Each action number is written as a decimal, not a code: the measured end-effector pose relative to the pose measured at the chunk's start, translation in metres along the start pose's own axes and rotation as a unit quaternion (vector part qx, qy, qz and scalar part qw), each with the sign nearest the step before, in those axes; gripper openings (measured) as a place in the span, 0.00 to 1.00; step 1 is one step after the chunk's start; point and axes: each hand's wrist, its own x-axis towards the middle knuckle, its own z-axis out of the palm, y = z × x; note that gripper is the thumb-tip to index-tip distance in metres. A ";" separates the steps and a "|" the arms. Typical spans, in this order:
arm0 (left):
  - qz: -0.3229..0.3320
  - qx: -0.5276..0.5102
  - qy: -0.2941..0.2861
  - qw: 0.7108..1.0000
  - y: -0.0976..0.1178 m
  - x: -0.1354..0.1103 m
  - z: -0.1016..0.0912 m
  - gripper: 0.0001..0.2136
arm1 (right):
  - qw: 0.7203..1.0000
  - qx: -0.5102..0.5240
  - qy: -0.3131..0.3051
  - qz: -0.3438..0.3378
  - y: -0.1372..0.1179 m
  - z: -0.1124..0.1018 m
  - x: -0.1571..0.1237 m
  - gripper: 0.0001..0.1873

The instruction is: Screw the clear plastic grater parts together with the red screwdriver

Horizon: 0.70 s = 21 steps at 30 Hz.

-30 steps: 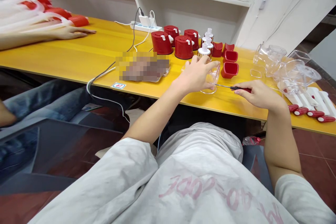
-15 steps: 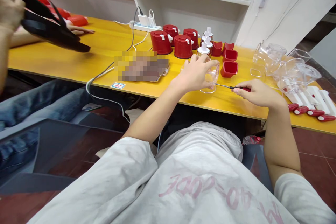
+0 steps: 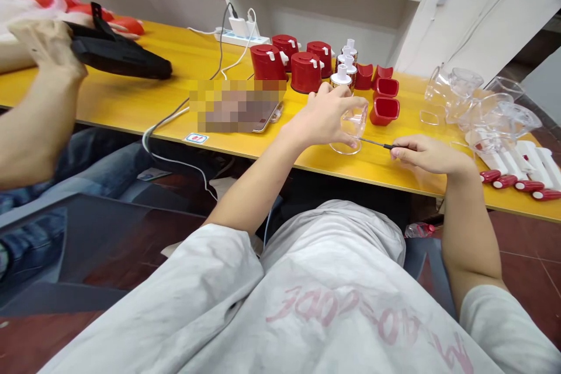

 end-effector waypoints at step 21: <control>0.006 -0.016 -0.017 1.000 -0.013 0.001 -0.002 0.47 | 0.918 0.228 -0.299 0.125 0.002 -0.031 0.044 0.43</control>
